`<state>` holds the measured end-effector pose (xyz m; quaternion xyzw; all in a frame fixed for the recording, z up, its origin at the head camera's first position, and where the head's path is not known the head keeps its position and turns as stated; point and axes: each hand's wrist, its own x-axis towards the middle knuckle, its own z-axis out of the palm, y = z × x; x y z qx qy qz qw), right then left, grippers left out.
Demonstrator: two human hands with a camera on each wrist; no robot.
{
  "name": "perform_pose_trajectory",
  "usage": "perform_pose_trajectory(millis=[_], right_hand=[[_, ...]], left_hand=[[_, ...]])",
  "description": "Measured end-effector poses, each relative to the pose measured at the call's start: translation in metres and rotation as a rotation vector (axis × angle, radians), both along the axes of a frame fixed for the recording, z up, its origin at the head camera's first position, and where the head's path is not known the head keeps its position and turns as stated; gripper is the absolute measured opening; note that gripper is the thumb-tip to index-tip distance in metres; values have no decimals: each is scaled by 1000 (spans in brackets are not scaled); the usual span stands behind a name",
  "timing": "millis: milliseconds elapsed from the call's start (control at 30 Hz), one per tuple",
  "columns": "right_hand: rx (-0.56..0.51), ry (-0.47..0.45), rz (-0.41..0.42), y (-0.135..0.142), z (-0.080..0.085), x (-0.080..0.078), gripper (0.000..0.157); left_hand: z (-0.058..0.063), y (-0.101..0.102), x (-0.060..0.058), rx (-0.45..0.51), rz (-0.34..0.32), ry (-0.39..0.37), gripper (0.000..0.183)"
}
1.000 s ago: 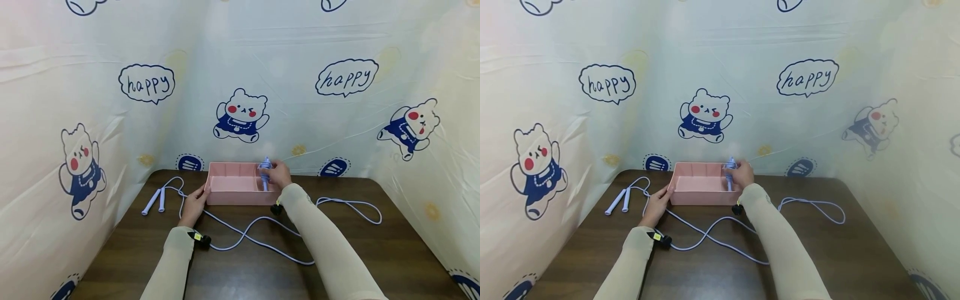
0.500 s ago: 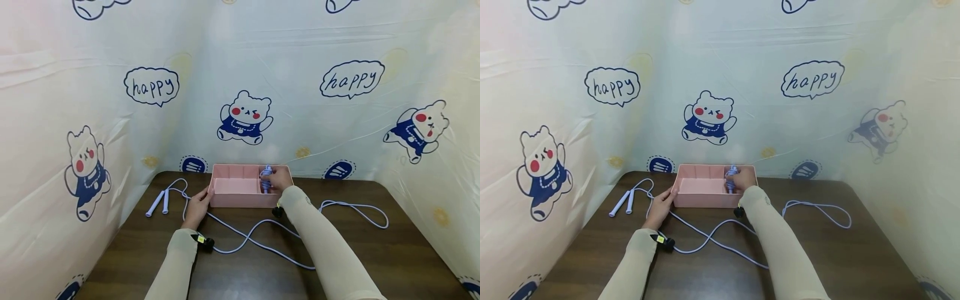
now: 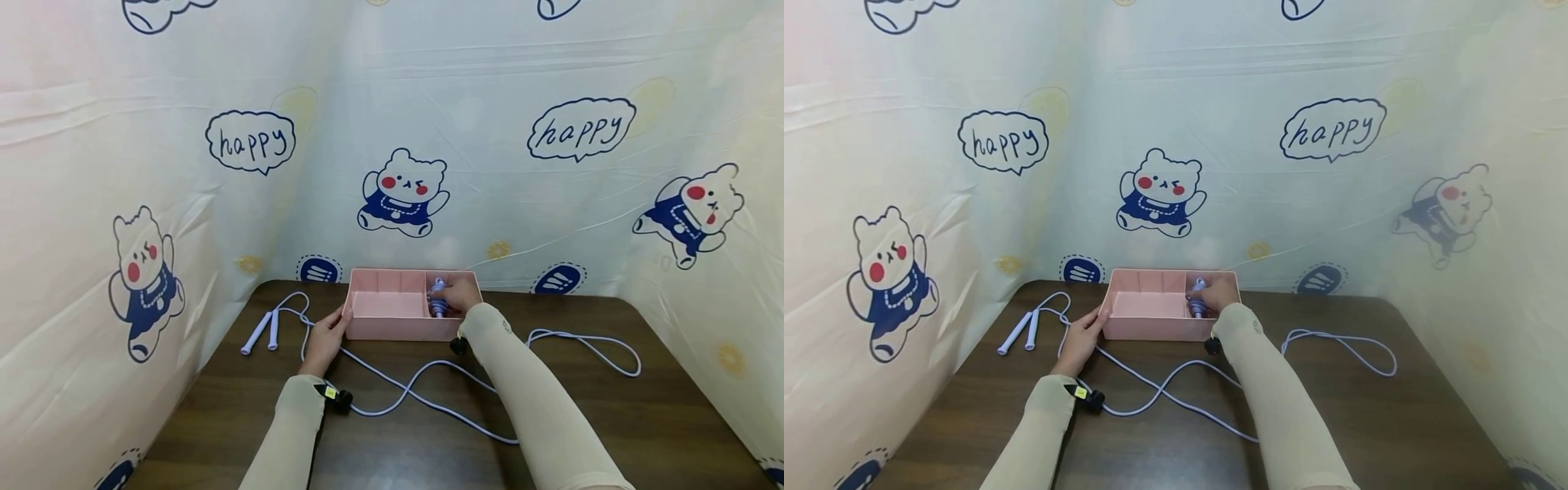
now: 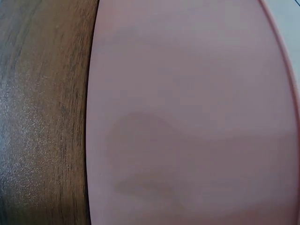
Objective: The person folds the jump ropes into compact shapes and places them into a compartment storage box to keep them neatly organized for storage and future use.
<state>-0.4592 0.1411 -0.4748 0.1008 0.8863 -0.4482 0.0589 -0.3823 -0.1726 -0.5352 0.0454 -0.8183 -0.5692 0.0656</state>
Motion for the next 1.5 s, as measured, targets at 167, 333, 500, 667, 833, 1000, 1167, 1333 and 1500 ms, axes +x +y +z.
perform_pose_trajectory(millis=[167, 333, 500, 667, 833, 1000, 1167, 1333, 1500], right_hand=[[119, -23, 75, 1, -1, 1, 35], [149, -21, 104, 2, 3, 3, 42], [157, -71, 99, 2, 3, 2, 48], [218, -51, 123, -1, 1, -1, 45], [335, -14, 153, -3, -3, -5, 45], [347, -5, 176, -3, -2, -3, 48], [313, -24, 221, 2, -2, -3, 47], [406, 26, 303, 6, -4, -5, 43], [396, 6, 320, 8, -2, -5, 45]], left_hand=[[0, 0, 4, 8, 5, -17, 56], [1, 0, 2, 11, -17, -19, 60], [1, 1, 0, 5, -13, -21, 66], [0, 1, -1, 8, -9, -26, 66], [-1, 1, -1, 15, -16, -27, 67], [1, 0, -1, 13, -14, -27, 66], [4, 1, 0, -11, -11, -21, 63], [5, 2, 1, -24, -9, -32, 60], [5, 1, -2, -11, -18, -63, 61]])
